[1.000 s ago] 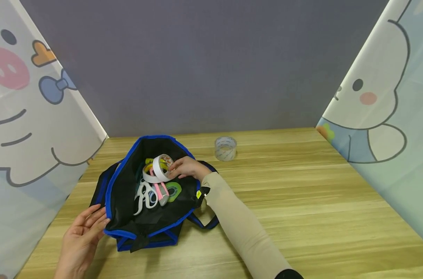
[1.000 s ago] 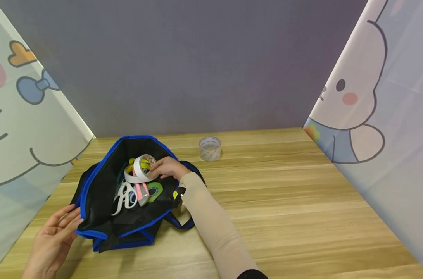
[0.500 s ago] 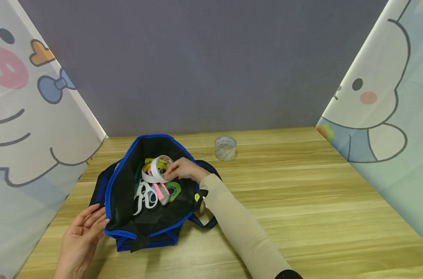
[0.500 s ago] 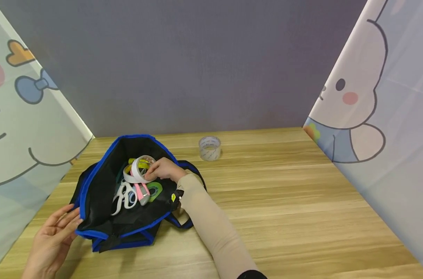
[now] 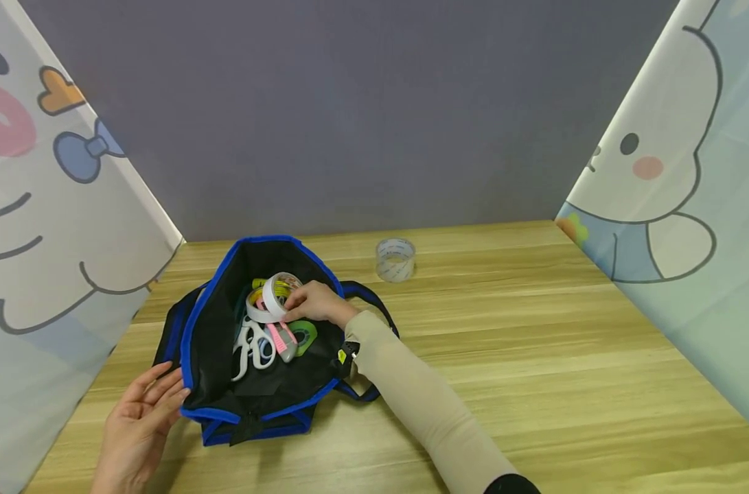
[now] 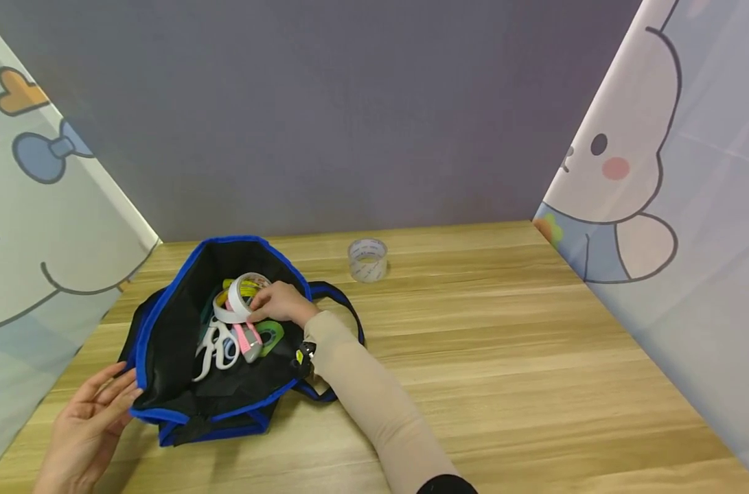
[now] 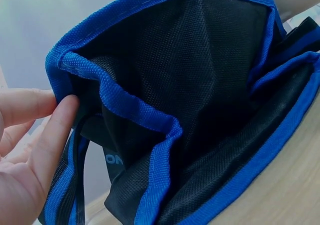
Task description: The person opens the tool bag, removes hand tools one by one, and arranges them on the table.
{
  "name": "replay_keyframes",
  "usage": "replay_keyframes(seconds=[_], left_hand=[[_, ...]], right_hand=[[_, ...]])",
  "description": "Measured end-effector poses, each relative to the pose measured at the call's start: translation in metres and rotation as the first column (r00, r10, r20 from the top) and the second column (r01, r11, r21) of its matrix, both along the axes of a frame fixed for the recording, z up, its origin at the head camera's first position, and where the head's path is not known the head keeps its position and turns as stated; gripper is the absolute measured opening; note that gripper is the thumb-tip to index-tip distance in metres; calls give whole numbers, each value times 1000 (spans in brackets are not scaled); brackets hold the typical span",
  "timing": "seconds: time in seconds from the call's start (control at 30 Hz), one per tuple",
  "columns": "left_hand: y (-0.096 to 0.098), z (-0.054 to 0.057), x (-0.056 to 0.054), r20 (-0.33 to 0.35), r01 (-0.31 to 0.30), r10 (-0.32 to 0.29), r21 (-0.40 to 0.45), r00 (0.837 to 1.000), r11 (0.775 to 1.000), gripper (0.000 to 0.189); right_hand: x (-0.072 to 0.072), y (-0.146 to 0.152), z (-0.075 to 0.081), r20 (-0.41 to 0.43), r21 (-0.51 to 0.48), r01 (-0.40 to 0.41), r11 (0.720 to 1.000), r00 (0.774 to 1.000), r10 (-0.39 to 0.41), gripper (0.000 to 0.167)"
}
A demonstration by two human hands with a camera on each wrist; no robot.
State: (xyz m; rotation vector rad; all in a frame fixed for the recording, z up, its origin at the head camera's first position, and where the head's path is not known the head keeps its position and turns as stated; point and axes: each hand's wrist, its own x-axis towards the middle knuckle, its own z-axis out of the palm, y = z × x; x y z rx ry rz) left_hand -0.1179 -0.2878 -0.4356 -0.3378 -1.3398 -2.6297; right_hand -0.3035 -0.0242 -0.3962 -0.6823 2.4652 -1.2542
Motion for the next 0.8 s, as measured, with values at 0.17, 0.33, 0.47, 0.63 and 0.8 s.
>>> replay_keyframes(seconds=[0.17,0.33,0.47,0.63,0.8], left_hand=[[-1,1,1,7,-2,2,27,1000,1000,51],[-2,1,1,-1,1,-1,33,1000,999,51],[-3,1,1,-10,6,-6,33,1000,999,52],[-3,0,2,-19,17,-16,27,1000,999,52],[-2,-1,1,-29,24,-23,31,999,999,52]], right_hand=[[3,4,8,134,-151,46,987,991,-26,13],[3,7,19,181,-220,112,969,981,-72,18],[5,9,24,207,-269,171,948,971,-116,27],[7,10,28,88,-198,197,960,979,-183,31],[5,12,41,-89,-48,217,975,971,-220,29]])
